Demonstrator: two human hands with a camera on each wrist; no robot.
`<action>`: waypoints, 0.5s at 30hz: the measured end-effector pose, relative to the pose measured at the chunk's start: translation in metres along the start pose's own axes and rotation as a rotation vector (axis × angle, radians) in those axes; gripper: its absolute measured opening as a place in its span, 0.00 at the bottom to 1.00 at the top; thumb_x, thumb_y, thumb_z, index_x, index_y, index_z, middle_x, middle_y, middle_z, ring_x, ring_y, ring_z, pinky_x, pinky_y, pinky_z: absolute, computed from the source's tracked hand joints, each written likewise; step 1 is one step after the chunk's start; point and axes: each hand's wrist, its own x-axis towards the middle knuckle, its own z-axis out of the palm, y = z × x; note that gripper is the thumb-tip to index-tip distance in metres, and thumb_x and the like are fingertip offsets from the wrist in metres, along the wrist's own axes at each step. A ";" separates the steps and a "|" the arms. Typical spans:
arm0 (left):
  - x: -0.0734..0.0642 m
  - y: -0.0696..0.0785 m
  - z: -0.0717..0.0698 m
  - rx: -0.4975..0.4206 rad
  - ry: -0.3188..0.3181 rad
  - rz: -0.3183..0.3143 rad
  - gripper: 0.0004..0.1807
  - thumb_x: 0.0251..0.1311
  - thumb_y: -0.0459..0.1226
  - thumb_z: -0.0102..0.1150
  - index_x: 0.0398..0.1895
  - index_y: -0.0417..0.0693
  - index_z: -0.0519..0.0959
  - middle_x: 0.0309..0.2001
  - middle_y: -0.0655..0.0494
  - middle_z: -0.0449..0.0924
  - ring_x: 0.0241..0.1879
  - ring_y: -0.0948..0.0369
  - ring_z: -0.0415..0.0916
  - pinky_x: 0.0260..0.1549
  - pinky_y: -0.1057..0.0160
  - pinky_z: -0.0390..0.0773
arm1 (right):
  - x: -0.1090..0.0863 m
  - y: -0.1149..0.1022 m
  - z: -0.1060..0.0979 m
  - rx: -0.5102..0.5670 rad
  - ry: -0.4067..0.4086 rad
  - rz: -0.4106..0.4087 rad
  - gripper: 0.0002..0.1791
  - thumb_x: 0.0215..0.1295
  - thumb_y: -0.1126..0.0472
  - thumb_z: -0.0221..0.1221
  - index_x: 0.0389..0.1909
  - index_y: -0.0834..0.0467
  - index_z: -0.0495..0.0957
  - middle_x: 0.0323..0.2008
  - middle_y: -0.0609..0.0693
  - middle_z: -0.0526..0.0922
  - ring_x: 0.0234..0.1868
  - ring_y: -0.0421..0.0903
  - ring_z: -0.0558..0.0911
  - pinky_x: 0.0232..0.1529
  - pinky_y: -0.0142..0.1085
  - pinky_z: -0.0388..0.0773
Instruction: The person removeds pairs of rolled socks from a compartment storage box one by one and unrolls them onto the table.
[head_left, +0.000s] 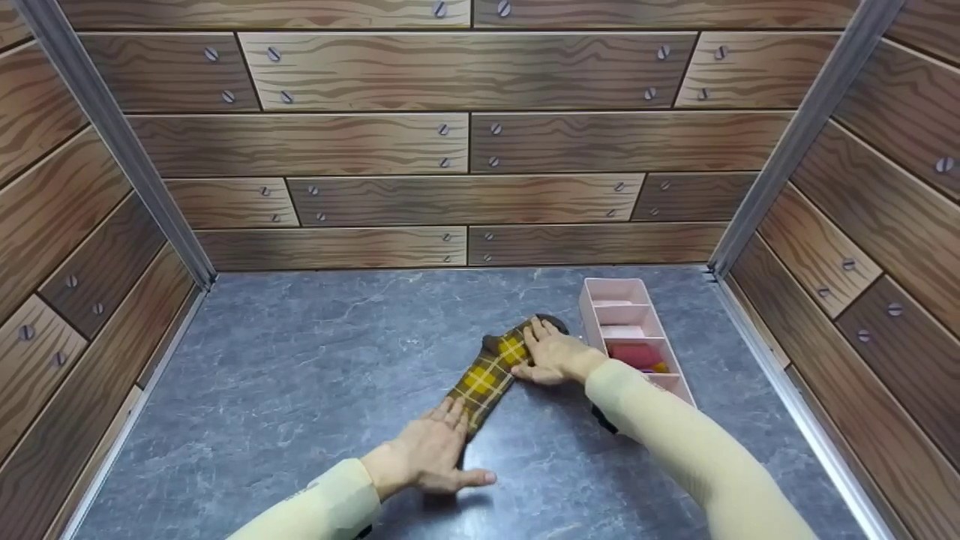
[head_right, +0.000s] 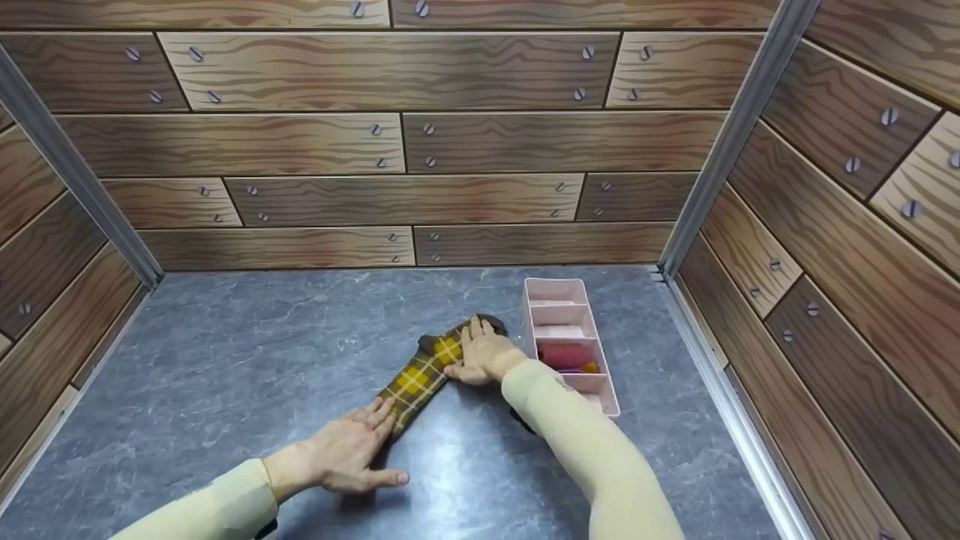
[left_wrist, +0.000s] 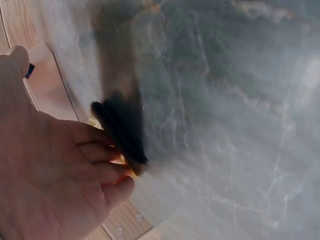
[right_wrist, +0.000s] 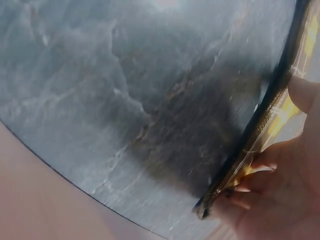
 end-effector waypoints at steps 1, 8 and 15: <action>0.002 -0.002 -0.002 -0.007 -0.001 -0.022 0.65 0.73 0.81 0.40 0.87 0.32 0.61 0.89 0.33 0.57 0.90 0.40 0.58 0.90 0.48 0.61 | -0.003 -0.001 0.001 0.001 -0.003 0.017 0.55 0.84 0.31 0.50 0.88 0.72 0.52 0.90 0.75 0.46 0.92 0.72 0.52 0.92 0.59 0.57; 0.016 -0.018 -0.015 -0.079 -0.020 -0.159 0.69 0.69 0.82 0.45 0.87 0.29 0.60 0.89 0.31 0.56 0.90 0.38 0.57 0.90 0.45 0.61 | -0.020 -0.017 0.003 -0.025 -0.017 0.098 0.64 0.78 0.21 0.50 0.88 0.72 0.53 0.89 0.78 0.48 0.90 0.75 0.55 0.90 0.61 0.61; 0.033 -0.037 -0.019 -0.170 0.029 -0.175 0.66 0.68 0.81 0.53 0.83 0.30 0.67 0.85 0.30 0.65 0.86 0.37 0.65 0.85 0.42 0.71 | -0.033 -0.028 0.012 0.003 -0.025 0.181 0.64 0.77 0.20 0.51 0.89 0.70 0.53 0.88 0.77 0.49 0.91 0.73 0.55 0.91 0.61 0.58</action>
